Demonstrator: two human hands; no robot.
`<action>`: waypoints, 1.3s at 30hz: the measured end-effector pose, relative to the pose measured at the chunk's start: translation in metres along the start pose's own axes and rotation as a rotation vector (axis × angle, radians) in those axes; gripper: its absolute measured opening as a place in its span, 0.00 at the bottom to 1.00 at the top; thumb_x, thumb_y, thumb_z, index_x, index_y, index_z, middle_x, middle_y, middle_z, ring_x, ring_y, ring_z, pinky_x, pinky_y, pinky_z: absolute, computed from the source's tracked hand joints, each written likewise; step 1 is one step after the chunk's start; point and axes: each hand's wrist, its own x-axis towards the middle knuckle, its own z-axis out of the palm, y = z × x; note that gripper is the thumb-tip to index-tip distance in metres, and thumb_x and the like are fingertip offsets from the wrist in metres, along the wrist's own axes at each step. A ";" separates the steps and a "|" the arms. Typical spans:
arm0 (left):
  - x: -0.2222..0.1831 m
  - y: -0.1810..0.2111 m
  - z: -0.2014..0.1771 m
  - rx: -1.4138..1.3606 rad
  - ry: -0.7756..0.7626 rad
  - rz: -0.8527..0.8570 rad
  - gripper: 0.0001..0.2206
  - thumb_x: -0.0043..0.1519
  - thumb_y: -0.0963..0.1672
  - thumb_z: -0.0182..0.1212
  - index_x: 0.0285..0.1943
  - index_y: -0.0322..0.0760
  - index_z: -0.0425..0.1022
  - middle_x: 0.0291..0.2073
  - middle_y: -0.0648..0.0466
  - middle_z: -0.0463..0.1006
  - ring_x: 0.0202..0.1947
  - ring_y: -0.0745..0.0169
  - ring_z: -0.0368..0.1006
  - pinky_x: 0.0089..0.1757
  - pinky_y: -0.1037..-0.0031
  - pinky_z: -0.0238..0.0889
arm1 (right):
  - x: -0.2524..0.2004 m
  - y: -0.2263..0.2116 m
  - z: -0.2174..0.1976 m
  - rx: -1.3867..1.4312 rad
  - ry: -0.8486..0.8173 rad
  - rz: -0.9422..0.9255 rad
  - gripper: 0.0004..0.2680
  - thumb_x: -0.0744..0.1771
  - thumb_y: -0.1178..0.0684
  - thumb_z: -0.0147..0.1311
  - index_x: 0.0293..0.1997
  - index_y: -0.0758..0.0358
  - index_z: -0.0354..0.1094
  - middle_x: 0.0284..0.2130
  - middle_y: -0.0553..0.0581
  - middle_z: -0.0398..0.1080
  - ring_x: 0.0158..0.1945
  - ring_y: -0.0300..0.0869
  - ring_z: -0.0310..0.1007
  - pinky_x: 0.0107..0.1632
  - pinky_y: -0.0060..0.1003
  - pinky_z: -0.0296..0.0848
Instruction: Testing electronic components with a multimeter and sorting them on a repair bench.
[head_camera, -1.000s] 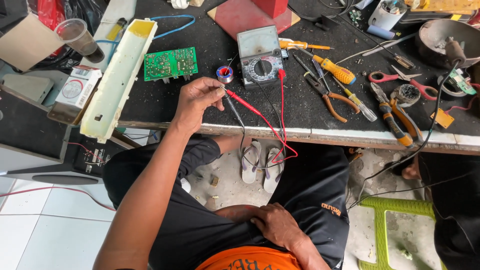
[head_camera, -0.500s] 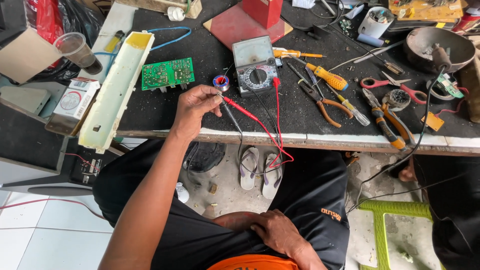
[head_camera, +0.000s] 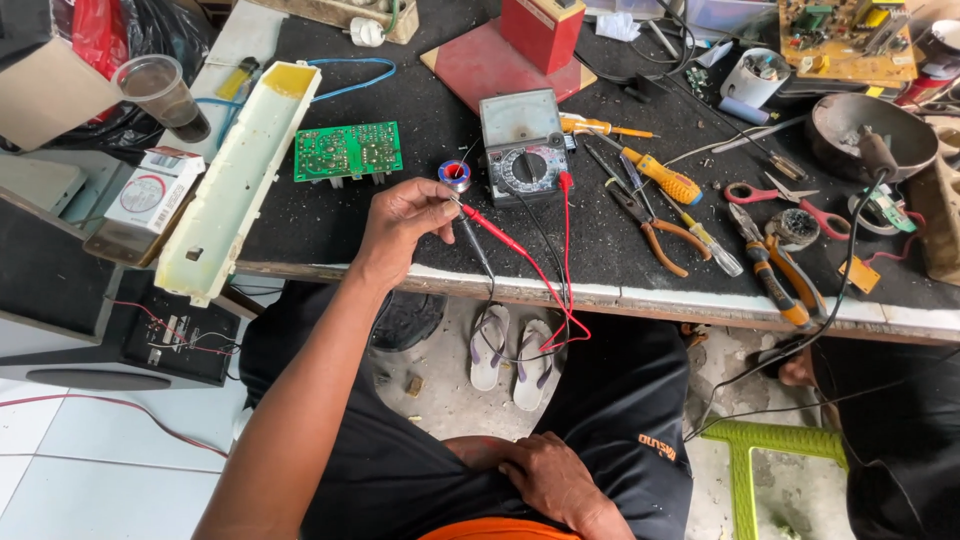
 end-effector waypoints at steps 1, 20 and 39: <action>0.000 0.001 0.000 -0.005 0.005 0.002 0.06 0.58 0.39 0.69 0.42 0.31 0.79 0.27 0.51 0.78 0.21 0.64 0.74 0.33 0.77 0.70 | 0.001 -0.001 -0.001 -0.005 -0.005 -0.001 0.11 0.69 0.46 0.50 0.56 0.50 0.72 0.42 0.56 0.78 0.47 0.54 0.74 0.54 0.45 0.65; -0.011 0.006 -0.007 -0.028 -0.073 0.124 0.06 0.61 0.40 0.68 0.43 0.30 0.78 0.31 0.50 0.79 0.24 0.66 0.74 0.32 0.79 0.73 | 0.018 0.013 0.020 -0.038 -0.045 0.006 0.11 0.67 0.48 0.56 0.53 0.53 0.72 0.36 0.54 0.77 0.41 0.52 0.75 0.49 0.45 0.68; -0.011 0.015 -0.004 0.078 -0.072 0.124 0.06 0.61 0.40 0.68 0.41 0.30 0.77 0.35 0.50 0.79 0.24 0.63 0.76 0.33 0.80 0.71 | 0.096 -0.074 -0.236 -0.140 0.943 -0.354 0.04 0.66 0.62 0.58 0.43 0.70 0.73 0.42 0.64 0.78 0.45 0.49 0.81 0.51 0.39 0.77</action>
